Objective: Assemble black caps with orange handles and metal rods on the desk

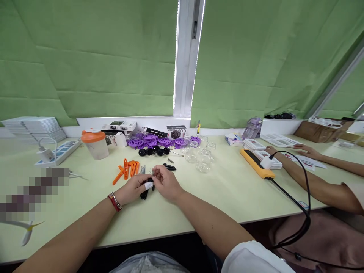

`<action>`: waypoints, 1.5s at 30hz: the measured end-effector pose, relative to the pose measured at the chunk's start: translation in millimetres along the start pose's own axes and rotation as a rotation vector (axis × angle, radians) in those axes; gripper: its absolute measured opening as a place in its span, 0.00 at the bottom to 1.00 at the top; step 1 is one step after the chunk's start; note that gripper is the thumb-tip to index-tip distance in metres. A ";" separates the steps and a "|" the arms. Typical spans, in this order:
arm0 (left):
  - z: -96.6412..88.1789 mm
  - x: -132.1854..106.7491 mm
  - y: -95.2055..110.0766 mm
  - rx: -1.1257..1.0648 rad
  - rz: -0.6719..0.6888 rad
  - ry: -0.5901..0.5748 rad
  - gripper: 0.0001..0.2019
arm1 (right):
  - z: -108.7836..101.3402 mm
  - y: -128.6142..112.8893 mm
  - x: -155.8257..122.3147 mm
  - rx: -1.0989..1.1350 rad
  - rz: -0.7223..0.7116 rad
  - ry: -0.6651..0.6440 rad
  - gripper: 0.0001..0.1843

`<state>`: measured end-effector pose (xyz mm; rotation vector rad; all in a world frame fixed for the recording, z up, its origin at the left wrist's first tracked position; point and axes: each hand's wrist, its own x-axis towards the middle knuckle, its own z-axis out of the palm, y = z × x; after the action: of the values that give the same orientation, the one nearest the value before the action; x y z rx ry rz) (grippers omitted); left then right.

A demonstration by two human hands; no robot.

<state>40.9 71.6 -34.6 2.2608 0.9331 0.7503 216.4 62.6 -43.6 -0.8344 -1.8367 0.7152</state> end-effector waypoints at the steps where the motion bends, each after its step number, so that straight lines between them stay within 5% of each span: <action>1: 0.2 0.0 -0.4 0.006 0.004 0.004 0.11 | -0.3 -0.3 -0.1 0.004 0.000 -0.009 0.13; 45: -0.4 -0.3 -5.7 0.066 0.037 -0.010 0.13 | -0.1 3.3 -3.5 -0.131 -0.159 -0.027 0.04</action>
<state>38.0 74.9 -38.3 2.3425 0.9268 0.7334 218.3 61.8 -47.9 -0.7549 -1.9656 0.5120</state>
